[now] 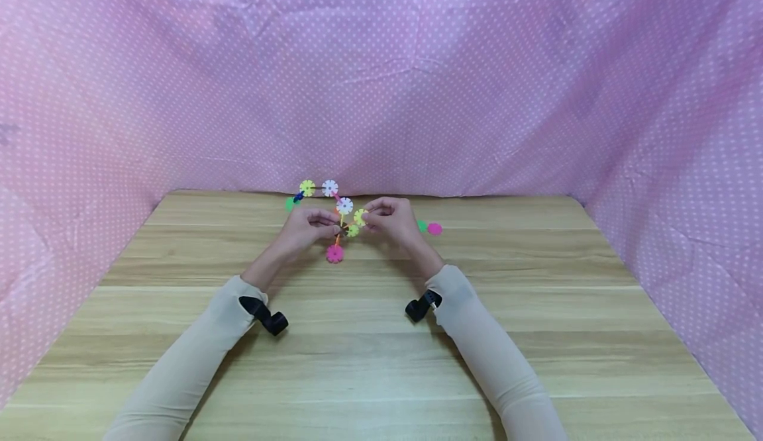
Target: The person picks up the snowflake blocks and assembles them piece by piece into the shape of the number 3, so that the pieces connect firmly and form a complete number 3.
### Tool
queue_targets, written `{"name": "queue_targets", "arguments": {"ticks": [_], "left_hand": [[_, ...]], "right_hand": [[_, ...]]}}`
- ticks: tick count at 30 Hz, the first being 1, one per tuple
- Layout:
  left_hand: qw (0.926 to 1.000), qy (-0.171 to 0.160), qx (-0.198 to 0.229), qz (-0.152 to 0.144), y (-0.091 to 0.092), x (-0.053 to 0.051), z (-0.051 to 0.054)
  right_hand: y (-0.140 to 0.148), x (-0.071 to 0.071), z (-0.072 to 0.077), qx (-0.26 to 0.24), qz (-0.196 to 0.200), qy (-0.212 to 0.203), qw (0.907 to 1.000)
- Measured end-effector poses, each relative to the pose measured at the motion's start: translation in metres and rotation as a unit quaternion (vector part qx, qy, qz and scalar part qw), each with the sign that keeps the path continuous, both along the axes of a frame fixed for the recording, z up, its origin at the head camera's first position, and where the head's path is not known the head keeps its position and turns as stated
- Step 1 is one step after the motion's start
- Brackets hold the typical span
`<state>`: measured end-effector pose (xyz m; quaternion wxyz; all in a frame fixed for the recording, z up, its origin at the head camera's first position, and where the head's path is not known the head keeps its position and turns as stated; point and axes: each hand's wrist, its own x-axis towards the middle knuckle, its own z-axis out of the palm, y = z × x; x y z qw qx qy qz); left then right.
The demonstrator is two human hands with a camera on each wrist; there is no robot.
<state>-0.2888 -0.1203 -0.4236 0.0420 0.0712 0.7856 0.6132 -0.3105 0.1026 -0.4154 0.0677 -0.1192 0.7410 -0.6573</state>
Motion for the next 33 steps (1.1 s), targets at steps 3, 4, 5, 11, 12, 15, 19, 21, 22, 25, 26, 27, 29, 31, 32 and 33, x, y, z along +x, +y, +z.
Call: {"name": "queue_targets", "arguments": {"ticks": [3,4,5,11,12,15,19,21,22,25,26,27,29,31,32,33], "left_hand": [[1.0,0.008,-0.003,0.004,0.0005,0.0007,0.0004],[0.9999,0.01,-0.005,0.004,0.0007,0.001,0.0005],[0.9999,0.012,-0.008,0.005,0.0009,0.001,0.0007],[0.9994,0.027,-0.017,0.015,0.0034,0.0015,0.0],[0.9991,0.033,-0.023,0.016,0.0043,0.0016,-0.0003],[0.9973,0.057,-0.043,0.015,0.0058,0.0029,-0.0002],[0.9955,0.077,-0.052,0.019,0.0053,0.004,0.001],[0.9961,0.073,-0.043,0.023,0.0047,0.0035,0.001],[0.9964,0.071,-0.039,0.025,0.0045,0.0036,0.0012],[0.997,0.062,-0.03,0.035,0.0046,0.0035,0.0016],[0.9972,0.057,-0.029,0.038,0.0049,0.0039,0.0019],[0.9973,0.053,-0.029,0.041,0.0052,0.0044,0.0023],[0.9976,0.045,-0.03,0.045,0.0062,0.0047,0.0024],[0.9979,0.034,-0.032,0.045,0.0075,0.0055,0.002],[0.998,0.029,-0.035,0.044,0.0081,0.0058,0.0015],[0.9982,0.027,-0.036,0.04,0.0088,0.0058,0.0008]], "right_hand": [[0.0007,-0.0002,-0.0005,-0.002,0.003,0.006,1.0],[0.001,-0.0004,-0.0009,-0.003,0.004,0.008,1.0],[0.0013,-0.0007,-0.0014,-0.003,0.005,0.011,0.9999],[0.002,-0.0026,-0.005,-0.01,0.001,0.025,0.9996],[0.0019,-0.0027,-0.005,-0.007,0.001,0.029,0.9996],[0.0005,-0.0015,-0.0018,0.002,0.005,0.045,0.999],[-0.0013,0.0003,0.0029,0.004,0.008,0.062,0.9981],[-0.0016,-0.0001,0.0027,-0.003,0.007,0.059,0.9982],[-0.0017,-0.0003,0.0025,-0.007,0.007,0.056,0.9984],[-0.002,-0.0009,0.0014,-0.018,-0.002,0.037,0.9991],[-0.0022,-0.0012,0.0008,-0.022,-0.006,0.03,0.9993],[-0.0022,-0.0013,0.0003,-0.024,-0.01,0.023,0.9994],[-0.0026,-0.0013,-0.0003,-0.03,-0.018,0.005,0.9994],[-0.003,-0.0011,-0.001,-0.03,-0.025,-0.011,0.9992],[-0.0032,-0.001,-0.0013,-0.03,-0.028,-0.018,0.999],[-0.0034,-0.0008,-0.0016,-0.029,-0.03,-0.024,0.9988]]}}
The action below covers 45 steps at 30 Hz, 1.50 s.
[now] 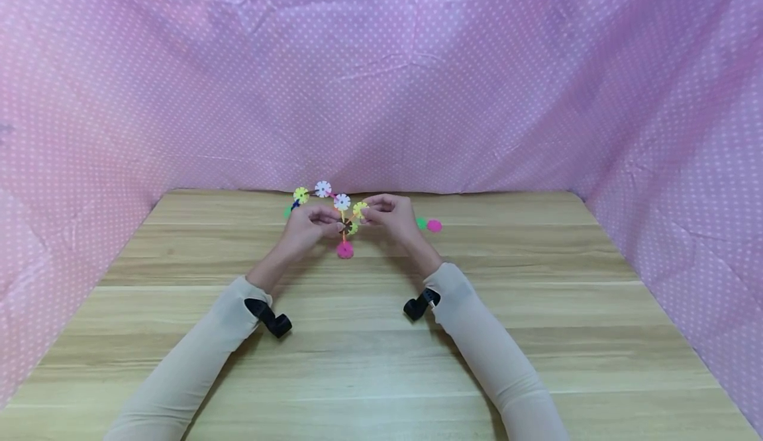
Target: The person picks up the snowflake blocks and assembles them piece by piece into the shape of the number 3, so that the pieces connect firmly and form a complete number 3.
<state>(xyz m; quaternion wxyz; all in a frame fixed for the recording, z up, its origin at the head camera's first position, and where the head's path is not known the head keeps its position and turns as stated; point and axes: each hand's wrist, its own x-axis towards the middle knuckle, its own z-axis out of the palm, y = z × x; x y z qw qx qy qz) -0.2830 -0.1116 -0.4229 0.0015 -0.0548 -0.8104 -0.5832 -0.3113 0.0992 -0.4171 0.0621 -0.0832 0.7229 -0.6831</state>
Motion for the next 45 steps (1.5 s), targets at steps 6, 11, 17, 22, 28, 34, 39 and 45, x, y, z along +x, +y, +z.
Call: {"name": "queue_targets", "arguments": {"ticks": [6,11,17,22,28,34,39,45], "left_hand": [[0.9988,-0.017,-0.034,-0.031,-0.001,0.002,0.003],[0.9831,-0.04,-0.148,-0.1,-0.017,0.006,0.024],[0.9771,0.037,-0.193,-0.081,-0.029,0.012,0.05],[0.9796,0.076,-0.169,-0.078,-0.024,0.011,0.048],[0.984,0.014,-0.111,-0.139,-0.021,0.009,0.035],[0.9843,-0.036,-0.075,-0.156,-0.023,0.004,0.024],[0.9854,-0.042,-0.061,-0.153,-0.023,0.003,0.021],[0.9862,-0.049,-0.054,-0.149,-0.022,0.003,0.02]], "right_hand": [[0.001,-0.001,-0.001,0.018,0.002,-0.022,0.9996],[0.004,-0.003,-0.002,0.045,0.019,-0.03,0.9983],[0.006,-0.002,0.0,0.065,0.056,-0.022,0.9961],[0.004,0.0,0.002,0.084,0.117,0.012,0.9894],[-0.001,0.006,0.003,0.087,0.144,0.026,0.9854],[-0.005,0.009,0.004,0.066,0.136,0.017,0.9884],[-0.007,0.01,0.004,0.084,0.127,0.017,0.9882],[-0.006,0.009,0.004,0.08,0.129,0.021,0.9882]]}}
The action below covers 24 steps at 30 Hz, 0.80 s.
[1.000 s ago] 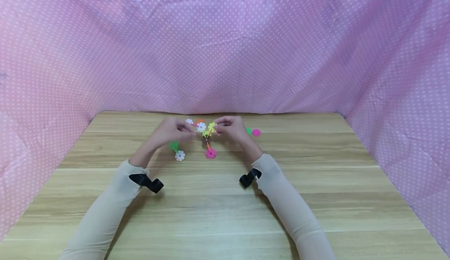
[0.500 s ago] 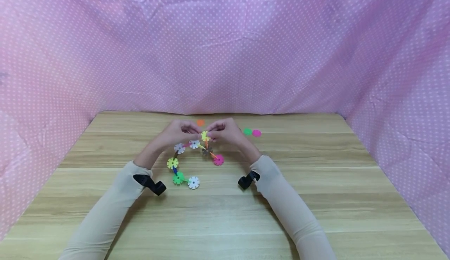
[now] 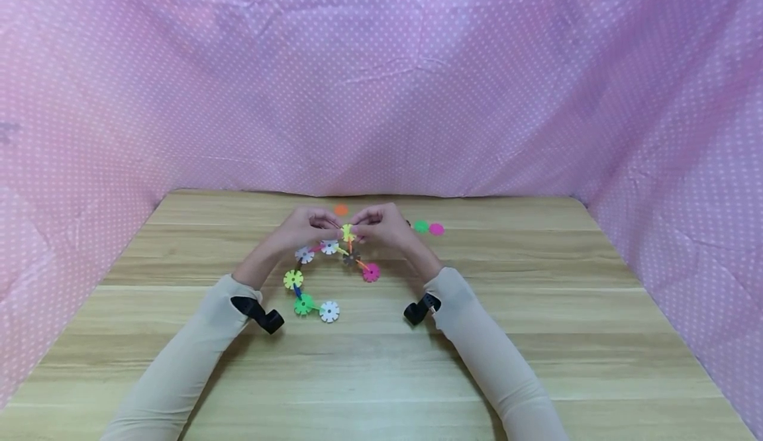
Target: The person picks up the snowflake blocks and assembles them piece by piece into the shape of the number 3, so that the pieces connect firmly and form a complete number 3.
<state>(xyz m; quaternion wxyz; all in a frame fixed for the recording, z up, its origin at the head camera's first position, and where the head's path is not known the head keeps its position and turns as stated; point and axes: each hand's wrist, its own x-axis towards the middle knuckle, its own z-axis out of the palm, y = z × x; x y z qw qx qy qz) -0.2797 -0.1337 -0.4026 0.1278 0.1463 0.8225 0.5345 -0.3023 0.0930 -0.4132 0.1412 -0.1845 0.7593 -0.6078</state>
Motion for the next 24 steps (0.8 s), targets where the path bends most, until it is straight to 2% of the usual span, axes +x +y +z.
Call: {"name": "queue_targets", "arguments": {"ticks": [7,12,15,19,24], "left_hand": [[0.9983,-0.041,0.018,0.037,-0.004,0.001,0.002],[0.997,-0.055,0.03,0.045,-0.01,0.0,0.002],[0.9973,-0.051,0.033,0.042,-0.014,-0.001,0.002],[0.9983,-0.041,0.024,0.035,-0.017,-0.001,0.002],[0.9987,-0.036,0.016,0.034,-0.02,-0.002,0.002]], "right_hand": [[0.009,-0.005,0.009,-0.02,-0.008,0.023,0.9995],[0.013,-0.009,0.014,0.026,-0.008,0.027,0.9993],[0.013,-0.013,0.014,0.079,0.012,0.038,0.9961],[0.012,-0.021,0.01,0.143,0.053,0.053,0.9868],[0.008,-0.031,0.002,0.181,0.11,0.068,0.9749]]}}
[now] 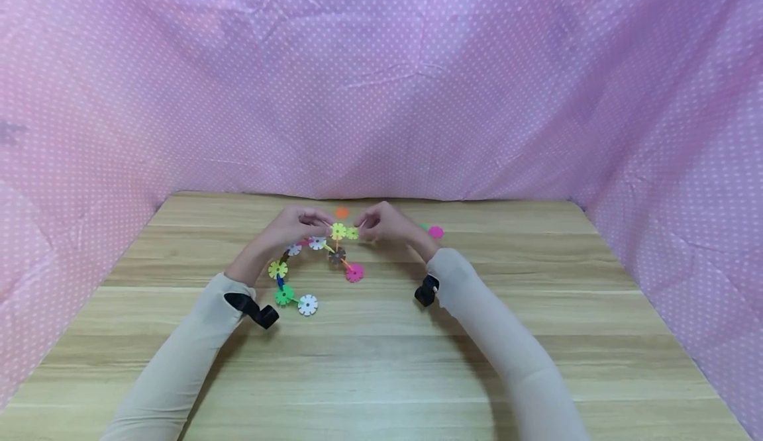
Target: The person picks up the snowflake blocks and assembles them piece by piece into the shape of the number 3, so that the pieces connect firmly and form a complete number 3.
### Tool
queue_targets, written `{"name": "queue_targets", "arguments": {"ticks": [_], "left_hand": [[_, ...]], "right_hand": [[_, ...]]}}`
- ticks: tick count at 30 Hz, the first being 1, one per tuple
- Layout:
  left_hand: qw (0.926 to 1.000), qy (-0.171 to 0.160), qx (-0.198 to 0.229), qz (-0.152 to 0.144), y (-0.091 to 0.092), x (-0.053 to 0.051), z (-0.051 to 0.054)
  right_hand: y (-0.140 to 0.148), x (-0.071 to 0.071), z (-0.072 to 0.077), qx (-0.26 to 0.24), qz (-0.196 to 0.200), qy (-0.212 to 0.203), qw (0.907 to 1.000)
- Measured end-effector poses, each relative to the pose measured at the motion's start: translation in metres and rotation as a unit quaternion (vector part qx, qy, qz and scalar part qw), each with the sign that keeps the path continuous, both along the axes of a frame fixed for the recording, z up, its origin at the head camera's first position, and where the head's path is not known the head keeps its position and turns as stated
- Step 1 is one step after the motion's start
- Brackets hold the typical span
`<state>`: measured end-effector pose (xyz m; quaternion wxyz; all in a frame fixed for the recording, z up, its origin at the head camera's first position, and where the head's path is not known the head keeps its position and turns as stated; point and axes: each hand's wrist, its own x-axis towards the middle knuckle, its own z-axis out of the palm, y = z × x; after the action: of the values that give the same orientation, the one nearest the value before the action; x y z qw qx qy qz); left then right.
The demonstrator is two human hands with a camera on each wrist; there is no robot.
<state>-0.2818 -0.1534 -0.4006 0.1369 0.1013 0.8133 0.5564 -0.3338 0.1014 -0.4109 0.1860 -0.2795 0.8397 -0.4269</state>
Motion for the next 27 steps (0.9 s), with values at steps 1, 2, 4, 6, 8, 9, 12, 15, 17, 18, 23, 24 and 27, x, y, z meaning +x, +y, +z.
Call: {"name": "queue_targets", "arguments": {"ticks": [1,2,4,6,8,9,12,15,17,18,23,24,27], "left_hand": [[1.0,-0.001,0.0,0.001,0.0,0.0,0.0],[1.0,-0.003,0.0,0.003,0.0,-0.001,-0.001],[1.0,-0.006,0.0,0.006,0.0,-0.001,-0.001],[0.9999,-0.008,0.0,0.009,-0.001,-0.001,-0.001],[0.9999,-0.009,-0.002,0.013,-0.001,-0.002,-0.001],[0.9999,-0.009,-0.003,0.014,-0.001,-0.002,-0.001],[0.9998,-0.01,-0.002,0.016,-0.001,-0.002,-0.001],[0.9999,-0.007,-0.002,0.014,-0.002,-0.002,-0.001],[0.9999,-0.006,-0.003,0.013,-0.003,-0.002,-0.001],[0.9999,-0.005,-0.004,0.012,-0.003,-0.002,-0.001],[0.9998,-0.011,0.001,0.014,-0.003,-0.003,-0.002],[0.9998,-0.012,0.002,0.015,-0.003,-0.003,-0.002],[0.9998,-0.013,0.003,0.018,-0.003,-0.003,-0.003]], "right_hand": [[-0.001,-0.001,-0.001,0.004,0.009,0.003,1.0],[-0.002,-0.002,-0.002,0.008,0.015,0.005,0.9998],[-0.004,-0.004,-0.003,0.014,0.023,0.012,0.9996],[-0.005,-0.005,-0.004,0.017,0.023,0.014,0.9995],[-0.007,-0.005,-0.004,0.021,0.021,0.016,0.9994],[-0.007,-0.006,-0.005,0.024,0.02,0.018,0.9994],[-0.01,-0.008,-0.006,0.034,0.022,0.029,0.9988],[-0.013,-0.011,-0.009,0.04,0.03,0.039,0.998],[-0.015,-0.013,-0.01,0.044,0.032,0.037,0.9978],[-0.016,-0.014,-0.011,0.046,0.033,0.035,0.9978],[-0.019,-0.016,-0.011,0.055,0.036,0.033,0.9973],[-0.019,-0.016,-0.011,0.056,0.037,0.036,0.9971],[-0.019,-0.016,-0.011,0.054,0.039,0.044,0.9968]]}}
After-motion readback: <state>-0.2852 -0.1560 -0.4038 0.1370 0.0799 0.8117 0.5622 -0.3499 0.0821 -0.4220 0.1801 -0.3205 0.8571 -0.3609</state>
